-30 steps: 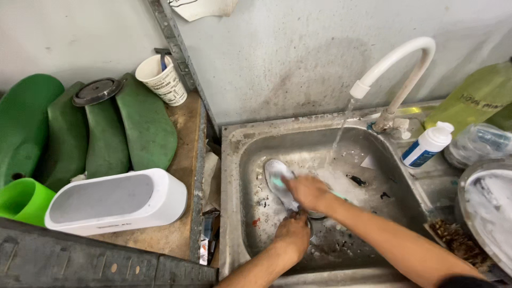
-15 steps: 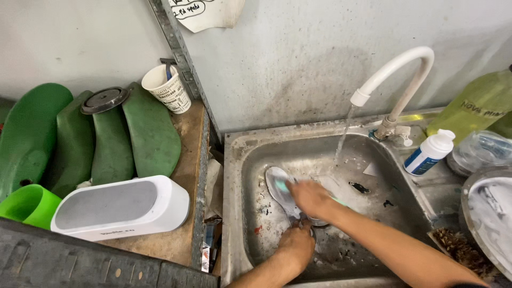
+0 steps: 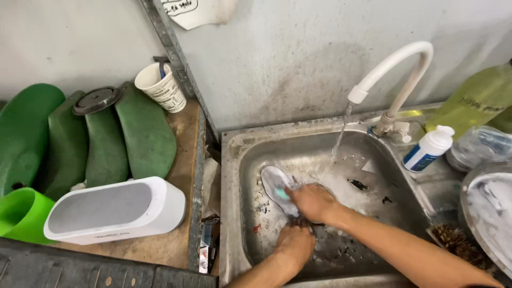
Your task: The person scrubs a shoe insole with a toothbrush and soap in a sink, rinses it under running water, and repeats the process on a second insole. The person handles the insoles and toothbrush by hand throughout the task.
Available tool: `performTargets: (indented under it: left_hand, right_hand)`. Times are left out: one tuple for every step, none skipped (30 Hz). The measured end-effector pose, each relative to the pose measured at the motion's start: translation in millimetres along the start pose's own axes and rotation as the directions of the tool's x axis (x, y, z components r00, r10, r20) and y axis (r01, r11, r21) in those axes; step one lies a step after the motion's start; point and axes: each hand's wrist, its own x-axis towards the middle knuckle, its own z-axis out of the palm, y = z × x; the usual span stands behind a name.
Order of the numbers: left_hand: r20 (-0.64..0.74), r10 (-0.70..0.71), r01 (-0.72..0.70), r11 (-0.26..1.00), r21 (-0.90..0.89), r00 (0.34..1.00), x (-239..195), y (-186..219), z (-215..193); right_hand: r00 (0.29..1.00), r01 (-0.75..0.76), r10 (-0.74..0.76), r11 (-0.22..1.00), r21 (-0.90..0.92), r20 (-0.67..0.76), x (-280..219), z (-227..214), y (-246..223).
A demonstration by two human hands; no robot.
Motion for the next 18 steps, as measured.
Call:
performTargets:
  left_hand:
    - [0.098,0.015,-0.010,0.999,-0.050,0.995,-3.4,-2.8,-13.0]
    - [0.194,0.036,-0.017,0.995,-0.101,0.980,-7.5,-5.1,-26.5]
    - [0.188,0.027,-0.008,0.995,-0.100,0.982,-6.4,-4.2,-18.8]
    - [0.138,0.026,-0.015,0.996,-0.083,0.990,-5.2,-2.6,-11.5]
    - [0.094,0.026,-0.020,0.998,-0.064,0.995,-6.3,-0.8,-3.0]
    - [0.094,0.016,-0.011,0.998,-0.060,0.995,-10.0,-1.4,-7.8]
    - [0.131,0.002,0.008,0.997,-0.073,0.991,-15.0,1.7,-10.4]
    - [0.168,-0.012,0.027,0.996,-0.085,0.986,-19.5,4.9,-12.9]
    - [0.160,-0.001,0.014,0.997,-0.076,0.987,-17.5,4.0,-5.8]
    - [0.088,0.029,-0.024,0.998,-0.054,0.996,-14.9,2.6,1.5]
    - [0.027,0.061,-0.060,0.997,-0.043,0.998,-16.1,5.3,13.4]
    - [0.032,0.073,-0.071,0.996,-0.046,0.997,-18.3,10.0,5.3]
    - [0.146,0.081,-0.078,0.997,-0.028,0.986,-18.7,9.9,-4.6]
    - [0.260,0.087,-0.087,0.996,-0.010,0.962,-19.3,9.2,-14.7]
    - [0.261,0.083,-0.083,0.996,-0.011,0.962,-16.1,7.8,-6.5]
    - [0.161,0.090,-0.089,0.996,-0.014,0.983,-13.1,6.3,2.0]
    - [0.063,0.097,-0.096,0.995,-0.023,0.993,-12.2,8.3,12.8]
    - [0.069,0.095,-0.093,0.995,-0.031,0.993,-14.8,11.8,19.9]
  right_hand:
    - [0.998,0.002,-0.003,1.000,-0.009,-0.056,18.0,-1.5,1.8]
    - [0.994,0.005,-0.007,1.000,-0.017,-0.112,35.2,-3.2,3.0]
    - [0.993,0.012,-0.015,1.000,-0.024,-0.116,44.2,-8.0,-0.1]
    - [0.993,-0.058,0.049,0.995,-0.080,-0.103,52.2,-13.0,-3.0]
    - [0.989,-0.124,0.113,0.984,-0.130,-0.093,59.5,-16.3,-7.4]
    - [0.990,-0.116,0.104,0.985,-0.130,-0.096,47.8,-21.2,-8.6]
    - [0.994,-0.076,0.074,0.997,-0.020,-0.077,32.5,-22.0,-7.7]
    - [0.997,-0.036,0.042,0.995,0.092,-0.062,17.3,-22.8,-6.6]
    - [0.996,-0.048,0.055,0.994,0.094,-0.072,12.6,-13.0,2.0]
    - [0.998,-0.052,0.053,0.999,0.009,-0.039,8.4,-3.0,10.7]
    - [0.999,-0.049,0.050,0.996,-0.070,0.010,2.6,12.7,18.0]
    - [0.998,-0.059,0.060,0.996,-0.065,0.016,-10.2,15.9,8.1]
    - [0.997,-0.045,0.048,0.998,-0.052,0.056,-19.0,15.7,-2.5]
    - [0.995,-0.031,0.035,0.999,-0.038,0.095,-27.1,15.1,-13.8]
    - [0.995,-0.027,0.030,0.999,-0.038,0.097,-10.8,18.1,-9.4]
    - [1.000,0.022,-0.021,0.996,-0.086,0.011,5.6,21.4,-5.3]
    - [0.995,0.067,-0.076,0.989,-0.133,-0.064,19.7,28.0,-1.7]
    - [0.995,0.073,-0.080,0.989,-0.131,-0.055,37.7,31.5,-3.4]
